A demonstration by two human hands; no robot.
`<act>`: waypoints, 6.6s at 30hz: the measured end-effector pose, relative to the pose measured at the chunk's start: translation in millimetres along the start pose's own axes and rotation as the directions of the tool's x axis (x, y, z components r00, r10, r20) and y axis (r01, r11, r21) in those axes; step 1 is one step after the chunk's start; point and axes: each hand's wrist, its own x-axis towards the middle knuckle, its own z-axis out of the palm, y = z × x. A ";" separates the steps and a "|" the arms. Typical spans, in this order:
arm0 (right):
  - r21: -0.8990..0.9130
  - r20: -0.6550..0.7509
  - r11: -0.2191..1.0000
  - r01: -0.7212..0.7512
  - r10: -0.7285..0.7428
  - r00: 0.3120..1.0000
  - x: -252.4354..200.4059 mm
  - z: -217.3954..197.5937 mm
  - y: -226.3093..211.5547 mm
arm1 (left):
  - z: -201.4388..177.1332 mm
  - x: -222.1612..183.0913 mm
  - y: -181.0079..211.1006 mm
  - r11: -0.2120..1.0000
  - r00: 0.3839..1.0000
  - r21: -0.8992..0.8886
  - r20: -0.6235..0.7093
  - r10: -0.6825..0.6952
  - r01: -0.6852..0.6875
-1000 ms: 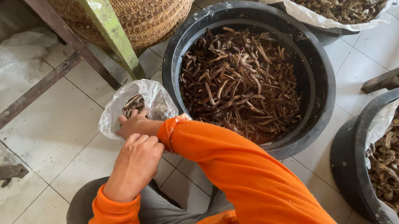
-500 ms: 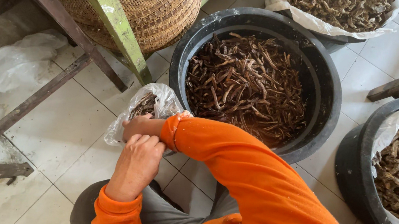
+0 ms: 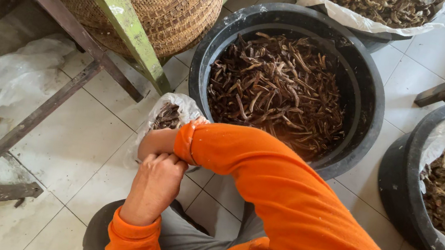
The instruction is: The person sorts through dried food items in a large tub by hand and places selected items into a plastic bag.
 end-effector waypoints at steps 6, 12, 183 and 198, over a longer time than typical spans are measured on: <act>0.031 -0.023 0.999 0.037 -0.037 0.999 -14.1 0.1 -4.8 | 1.8 -2.3 -1.8 1.000 0.999 -0.021 -0.035 0.008 -0.009; 0.095 -0.175 0.991 0.098 -0.080 0.981 -55.4 -17.7 -2.2 | 1.6 -3.2 -2.4 0.998 0.999 -0.045 -0.035 0.035 -0.037; 0.813 -0.557 0.449 -0.369 0.785 -0.270 -419.9 269.3 182.2 | 243.9 202.4 22.5 -0.771 0.861 -0.573 0.206 -0.465 -0.279; 0.987 -0.022 0.027 0.159 0.999 -0.032 -183.3 556.8 111.4 | 158.2 167.6 33.7 -0.738 0.906 -0.654 0.196 -0.376 -0.166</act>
